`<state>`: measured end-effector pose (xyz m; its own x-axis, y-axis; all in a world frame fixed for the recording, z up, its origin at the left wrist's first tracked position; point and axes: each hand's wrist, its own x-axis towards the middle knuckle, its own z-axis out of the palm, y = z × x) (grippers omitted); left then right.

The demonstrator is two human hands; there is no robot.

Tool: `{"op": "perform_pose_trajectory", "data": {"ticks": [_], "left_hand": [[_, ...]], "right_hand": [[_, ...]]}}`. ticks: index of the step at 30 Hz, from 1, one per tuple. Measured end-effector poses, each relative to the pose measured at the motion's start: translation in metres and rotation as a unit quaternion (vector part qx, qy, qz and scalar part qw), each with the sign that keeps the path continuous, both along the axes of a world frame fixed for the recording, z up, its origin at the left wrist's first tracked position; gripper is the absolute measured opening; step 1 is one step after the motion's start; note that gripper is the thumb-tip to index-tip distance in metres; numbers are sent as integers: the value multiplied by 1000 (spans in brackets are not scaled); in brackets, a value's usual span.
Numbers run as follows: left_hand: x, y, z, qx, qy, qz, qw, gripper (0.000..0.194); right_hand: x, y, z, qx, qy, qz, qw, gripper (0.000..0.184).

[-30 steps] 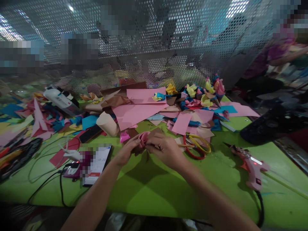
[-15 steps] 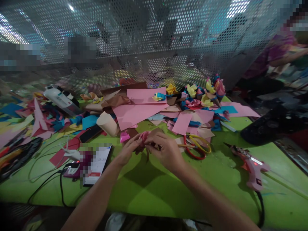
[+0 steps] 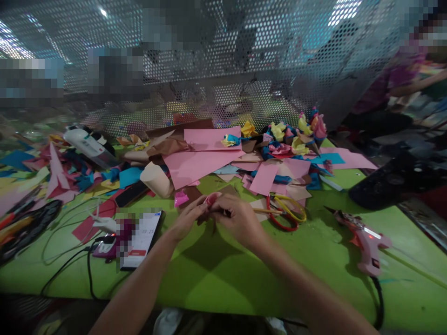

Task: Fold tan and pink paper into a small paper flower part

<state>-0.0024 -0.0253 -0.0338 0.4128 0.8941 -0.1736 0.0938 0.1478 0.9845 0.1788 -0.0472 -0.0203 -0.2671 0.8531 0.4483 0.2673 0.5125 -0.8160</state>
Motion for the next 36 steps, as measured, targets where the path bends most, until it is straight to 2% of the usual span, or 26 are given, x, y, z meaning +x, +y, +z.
{"op": "perform_pose_trajectory", "data": {"ticks": [4,9,14,18,22,28,32,36], "left_hand": [[1,0,5,-19,-10,19,1000,59],[-1,1,4,-13,-25,18,999,58],[-3,2,2,0,-47,0,999,58],[-4,3,0,-5,-41,5,999,57],[-3,2,2,4,-27,8,1000,58],[-1,0,4,15,-6,23,1000,56],[-3,1,-1,15,23,9,1000,60],[-3,1,-1,9,15,-3,1000,60]], "right_hand": [[4,1,2,18,-13,9,1000,11],[10,3,4,59,-46,29,997,12],[11,5,3,71,-56,28,996,10],[8,4,0,69,-17,-9,997,5],[5,-1,5,66,-17,-38,997,5],[1,-5,4,70,-38,-39,996,11],[-1,-3,-3,48,-60,-16,997,13],[-2,-2,-2,40,-45,-6,998,13]]}}
